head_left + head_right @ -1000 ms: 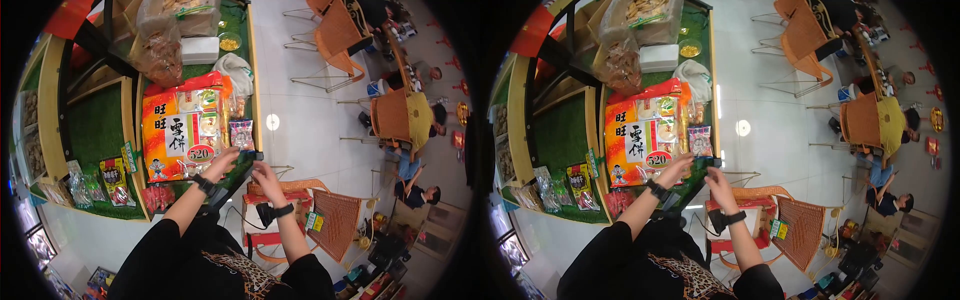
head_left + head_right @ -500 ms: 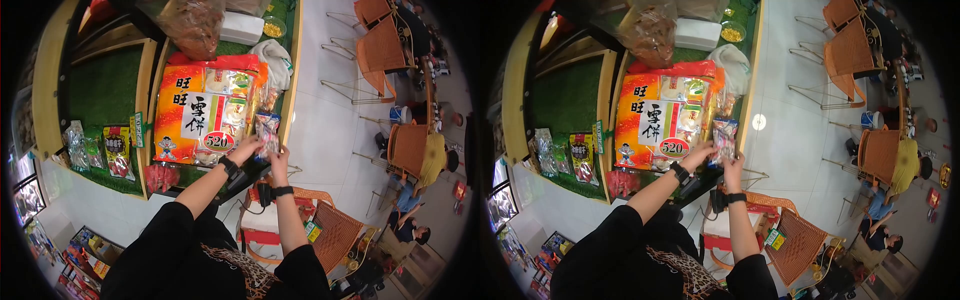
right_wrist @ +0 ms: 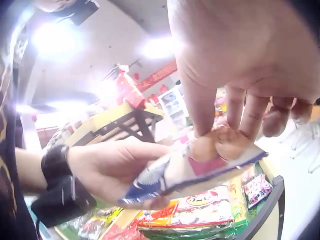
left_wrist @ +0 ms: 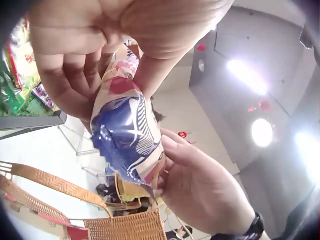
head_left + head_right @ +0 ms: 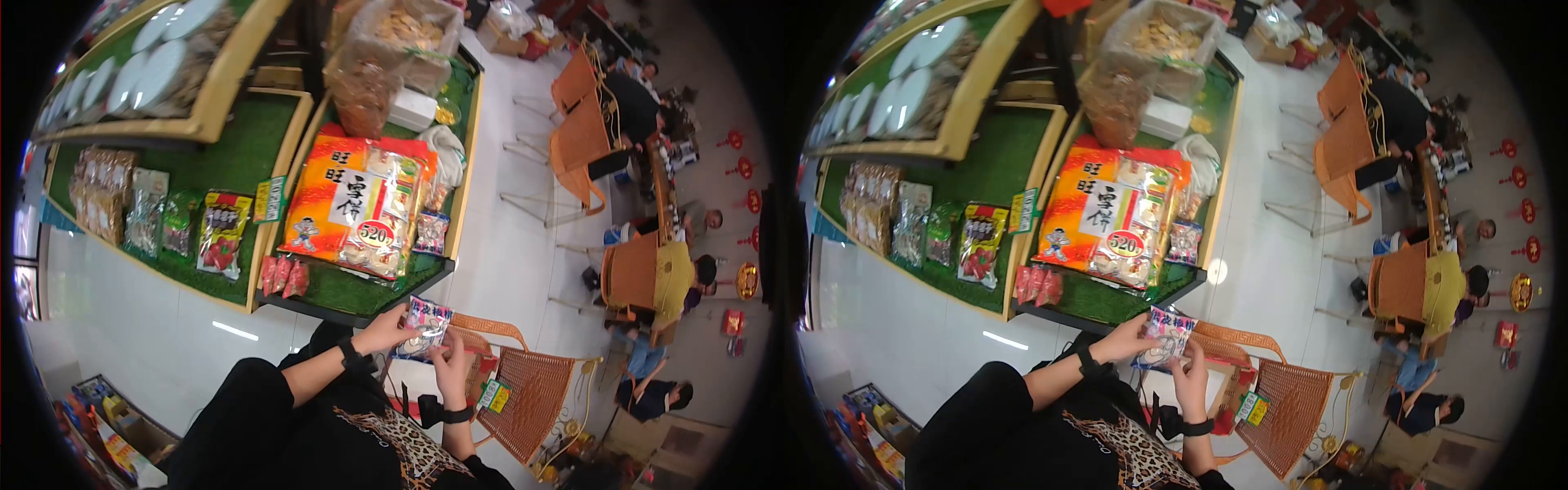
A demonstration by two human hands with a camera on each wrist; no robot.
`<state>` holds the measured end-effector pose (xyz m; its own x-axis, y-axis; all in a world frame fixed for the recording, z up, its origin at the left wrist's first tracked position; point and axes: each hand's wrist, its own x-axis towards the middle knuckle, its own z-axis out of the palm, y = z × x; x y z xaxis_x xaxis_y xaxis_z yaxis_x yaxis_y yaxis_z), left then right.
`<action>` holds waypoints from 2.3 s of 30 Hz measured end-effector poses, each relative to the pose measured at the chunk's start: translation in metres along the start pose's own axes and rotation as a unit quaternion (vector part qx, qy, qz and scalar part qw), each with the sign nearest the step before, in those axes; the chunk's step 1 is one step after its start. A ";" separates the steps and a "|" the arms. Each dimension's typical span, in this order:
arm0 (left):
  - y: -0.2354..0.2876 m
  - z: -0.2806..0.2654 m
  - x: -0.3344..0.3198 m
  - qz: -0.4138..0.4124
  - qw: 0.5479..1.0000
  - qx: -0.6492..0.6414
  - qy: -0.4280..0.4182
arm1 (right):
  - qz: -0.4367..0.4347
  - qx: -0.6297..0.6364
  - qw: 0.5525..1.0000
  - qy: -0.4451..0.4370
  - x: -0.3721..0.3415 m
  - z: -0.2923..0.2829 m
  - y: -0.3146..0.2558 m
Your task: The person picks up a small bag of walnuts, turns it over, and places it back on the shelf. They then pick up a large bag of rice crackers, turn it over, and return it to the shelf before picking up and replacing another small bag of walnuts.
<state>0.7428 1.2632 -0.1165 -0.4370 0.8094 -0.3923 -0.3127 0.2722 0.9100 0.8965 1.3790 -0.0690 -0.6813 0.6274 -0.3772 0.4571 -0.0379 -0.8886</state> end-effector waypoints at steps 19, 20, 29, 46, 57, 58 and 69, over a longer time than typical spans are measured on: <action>-0.012 0.007 -0.354 0.080 0.962 0.116 0.235 | -0.100 -0.150 0.903 -0.391 -0.196 0.090 -0.012; -0.013 0.008 -0.365 0.078 0.958 0.112 0.251 | -0.153 -0.106 0.897 -0.401 -0.195 0.096 -0.007; -0.019 -0.010 -0.447 0.047 0.925 0.052 0.374 | -0.245 -0.145 0.834 -0.473 -0.223 0.171 -0.063; -0.072 -0.122 -0.676 0.105 0.806 0.094 0.575 | -0.336 -0.169 0.669 -0.642 -0.364 0.429 -0.119; -0.103 -0.145 -0.736 0.053 0.725 -0.047 0.685 | -0.383 -0.181 0.586 -0.691 -0.418 0.521 -0.131; -0.104 -0.149 -0.734 0.052 0.720 -0.062 0.690 | -0.391 -0.186 0.576 -0.693 -0.415 0.529 -0.132; -0.075 -0.283 -0.727 0.075 0.698 -0.017 0.712 | -0.414 -0.180 0.563 -0.692 -0.368 0.638 -0.196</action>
<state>0.8453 0.5070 0.0626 -0.8548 -0.5166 -0.0501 -0.1824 0.2086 0.9608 0.6931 0.6591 0.0770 -0.4247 -0.9030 0.0645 -0.4283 0.1376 -0.8931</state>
